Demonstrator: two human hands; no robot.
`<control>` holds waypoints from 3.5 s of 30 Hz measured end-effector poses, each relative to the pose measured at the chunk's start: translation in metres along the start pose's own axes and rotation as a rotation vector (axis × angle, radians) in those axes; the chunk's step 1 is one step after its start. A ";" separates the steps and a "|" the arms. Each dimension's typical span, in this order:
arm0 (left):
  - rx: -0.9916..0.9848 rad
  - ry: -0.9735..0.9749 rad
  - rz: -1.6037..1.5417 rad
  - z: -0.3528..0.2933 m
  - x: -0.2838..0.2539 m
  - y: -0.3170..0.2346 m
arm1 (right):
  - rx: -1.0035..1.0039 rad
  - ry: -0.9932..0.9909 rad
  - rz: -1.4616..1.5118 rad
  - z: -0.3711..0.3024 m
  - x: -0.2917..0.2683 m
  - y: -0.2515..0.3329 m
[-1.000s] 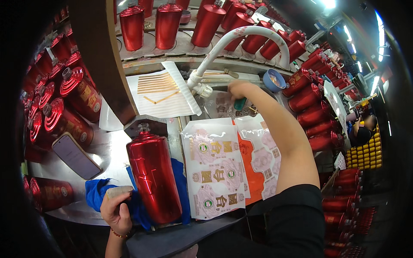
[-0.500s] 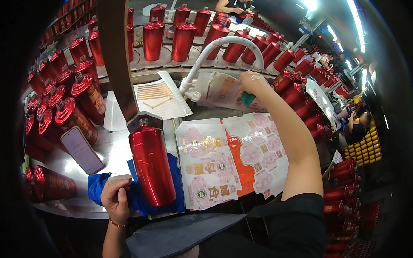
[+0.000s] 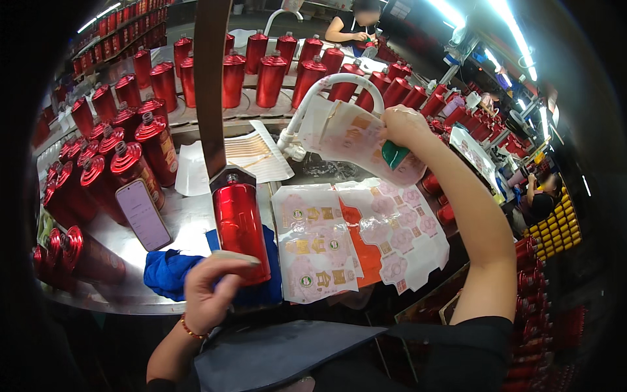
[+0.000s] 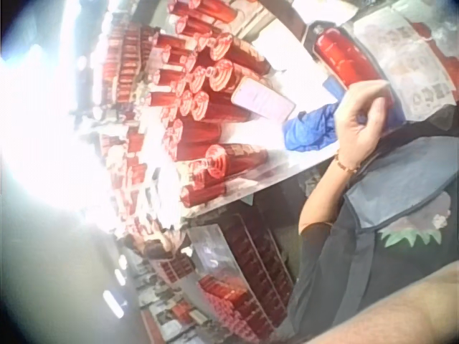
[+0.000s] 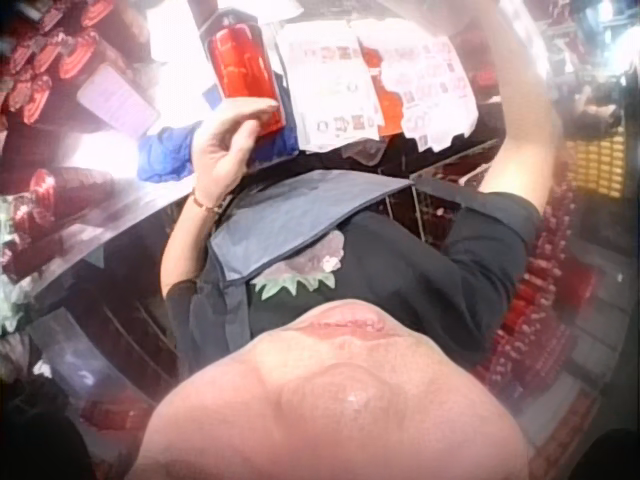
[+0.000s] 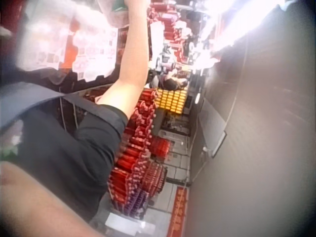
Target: The person applies a sticker label to a red cylindrical container, smooths it with a green plastic card, and wipes the surface with a blue cloth. The person repeats this process on multiple containers, handling them one at a time.
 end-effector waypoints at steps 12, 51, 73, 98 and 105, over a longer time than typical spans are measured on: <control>-0.758 0.352 -0.380 -0.007 0.129 0.038 | 0.525 0.613 0.916 -0.029 0.028 0.016; -0.963 0.416 -0.124 -0.152 -0.028 0.075 | -0.074 0.063 0.725 -0.013 0.198 0.103; -0.599 0.543 0.142 -0.083 -0.038 0.000 | 0.728 -0.232 0.584 -0.023 0.230 -0.104; -0.271 0.644 0.110 -0.065 0.033 -0.014 | -0.228 0.390 0.795 -0.015 0.195 0.130; -0.286 0.680 0.104 -0.073 0.040 -0.008 | -0.207 0.480 0.800 -0.012 0.195 0.137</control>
Point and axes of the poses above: each hand's wrist, its own z-axis towards the middle knuckle, its own x-axis out of the palm, y = z × x, the point moved 9 cm from there along z, towards the middle knuckle, and after that the axes turned 15 degrees about -y, right-handed, at the moved point
